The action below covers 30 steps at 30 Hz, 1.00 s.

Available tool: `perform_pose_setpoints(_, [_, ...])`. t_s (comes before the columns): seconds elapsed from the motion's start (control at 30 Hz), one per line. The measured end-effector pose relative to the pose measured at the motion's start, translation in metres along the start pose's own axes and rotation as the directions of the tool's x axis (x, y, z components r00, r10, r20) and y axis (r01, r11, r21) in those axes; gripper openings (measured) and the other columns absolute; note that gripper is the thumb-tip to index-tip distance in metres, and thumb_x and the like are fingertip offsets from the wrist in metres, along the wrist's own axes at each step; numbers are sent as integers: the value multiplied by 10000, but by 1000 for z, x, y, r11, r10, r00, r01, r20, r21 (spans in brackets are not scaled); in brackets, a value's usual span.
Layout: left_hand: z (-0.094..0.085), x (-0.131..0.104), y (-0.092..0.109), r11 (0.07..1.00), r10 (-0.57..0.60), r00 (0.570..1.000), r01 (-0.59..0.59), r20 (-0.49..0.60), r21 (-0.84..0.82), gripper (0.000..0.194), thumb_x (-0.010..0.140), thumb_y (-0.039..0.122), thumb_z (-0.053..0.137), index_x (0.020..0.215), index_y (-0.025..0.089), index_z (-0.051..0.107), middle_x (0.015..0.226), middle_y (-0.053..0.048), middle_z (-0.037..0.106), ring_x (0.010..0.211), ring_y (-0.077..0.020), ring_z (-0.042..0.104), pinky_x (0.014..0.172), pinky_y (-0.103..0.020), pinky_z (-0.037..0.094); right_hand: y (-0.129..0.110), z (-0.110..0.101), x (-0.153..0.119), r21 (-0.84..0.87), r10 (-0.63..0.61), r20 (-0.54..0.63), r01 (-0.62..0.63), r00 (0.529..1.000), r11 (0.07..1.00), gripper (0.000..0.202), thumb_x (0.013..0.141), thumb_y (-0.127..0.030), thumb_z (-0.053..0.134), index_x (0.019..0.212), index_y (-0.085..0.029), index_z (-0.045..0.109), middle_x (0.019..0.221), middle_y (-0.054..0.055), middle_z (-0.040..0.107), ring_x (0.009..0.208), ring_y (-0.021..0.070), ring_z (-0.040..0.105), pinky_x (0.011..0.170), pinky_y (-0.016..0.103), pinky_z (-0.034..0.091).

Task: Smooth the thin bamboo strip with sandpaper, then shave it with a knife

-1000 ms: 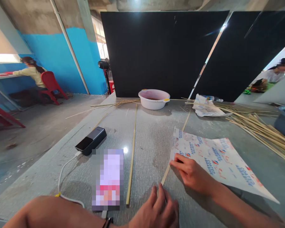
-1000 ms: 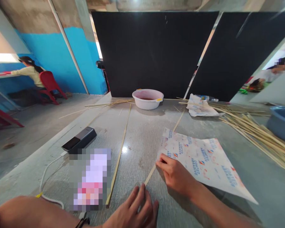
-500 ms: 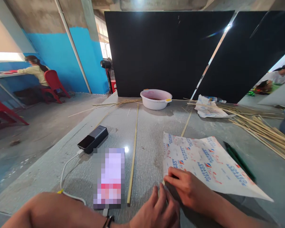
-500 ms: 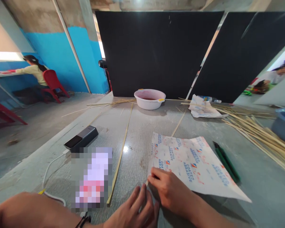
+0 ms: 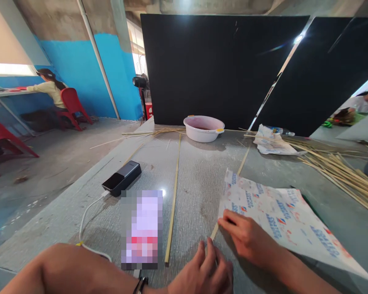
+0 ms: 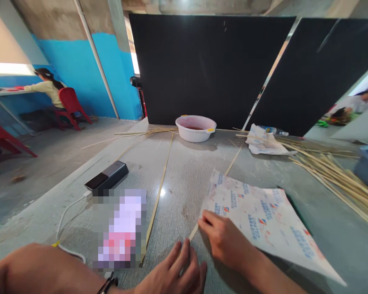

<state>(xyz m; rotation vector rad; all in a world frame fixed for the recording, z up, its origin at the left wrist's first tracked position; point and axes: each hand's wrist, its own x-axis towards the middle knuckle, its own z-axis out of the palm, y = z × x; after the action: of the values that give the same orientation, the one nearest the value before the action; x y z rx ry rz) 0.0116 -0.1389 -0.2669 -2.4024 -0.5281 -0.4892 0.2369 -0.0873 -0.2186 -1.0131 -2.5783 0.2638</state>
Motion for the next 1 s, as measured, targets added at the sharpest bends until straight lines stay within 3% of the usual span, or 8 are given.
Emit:
perform_pose_setpoints(0.1, [0, 0, 0, 1000, -15, 1000, 15, -20, 10, 445, 1112, 495, 495, 1290, 147, 708, 1176, -115, 752, 1096, -297, 720, 911, -429, 554, 0, 1, -1, 35, -36, 86, 33, 996, 999, 336, 892, 35, 444, 1021, -179, 668, 957, 79, 642, 788, 200, 625, 697, 301, 505])
perform_pose_setpoints(0.23, [-2, 1, -2, 1000, 3, 999, -3, -32, 1, 423, 1114, 475, 501, 1305, 152, 697, 1152, -97, 763, 1049, -283, 738, 894, -425, 566, 3, 1, 0, -49, -2, -20, 1, 1000, 999, 393, 889, 70, 373, 1020, -162, 662, 954, 92, 629, 778, 204, 619, 690, 310, 495])
perform_pose_setpoints(0.43, [-3, 4, -4, 998, -66, 992, 67, -106, 7, 394, 1116, 466, 490, 1185, 161, 730, 1077, -74, 770, 1048, -276, 752, 889, -392, 569, -9, 2, -2, -12, -82, 85, 83, 993, 996, 335, 872, 41, 456, 1030, -162, 671, 955, 90, 644, 778, 215, 620, 677, 318, 486])
perform_pose_setpoints(0.57, [-10, 2, -8, 999, -40, 996, 40, -81, -4, 344, 1106, 394, 534, 1324, 178, 687, 1116, -52, 770, 1064, -266, 756, 941, -412, 561, 8, -1, -2, -102, -47, 3, 48, 999, 994, 411, 831, 93, 384, 1004, -158, 659, 948, 93, 624, 747, 209, 601, 665, 318, 467])
perform_pose_setpoints(0.7, [-17, -1, -11, 999, -36, 998, 37, -49, 23, 357, 1093, 326, 576, 1415, 184, 635, 1093, -45, 776, 1094, -256, 740, 944, -404, 549, 27, -6, -2, -143, -35, -6, 34, 999, 989, 419, 834, 107, 377, 996, -161, 655, 948, 85, 615, 752, 205, 607, 666, 311, 461])
perform_pose_setpoints(0.9, [-11, -1, -8, 999, -41, 999, 42, -36, 21, 379, 1121, 407, 507, 1386, 171, 640, 1087, -54, 762, 1005, -238, 731, 850, -379, 552, 49, -14, -4, -244, -31, -25, 24, 999, 970, 409, 852, 103, 366, 956, -168, 653, 941, 77, 613, 733, 189, 605, 652, 297, 458])
perform_pose_setpoints(1.0, [-7, -2, -6, 999, -30, 1000, 30, -3, 22, 386, 1109, 402, 538, 1411, 177, 622, 1117, -65, 757, 1021, -246, 723, 866, -391, 551, 49, -13, -5, -259, -32, -24, 24, 999, 966, 427, 851, 101, 360, 994, -169, 658, 954, 81, 620, 753, 198, 612, 660, 301, 468])
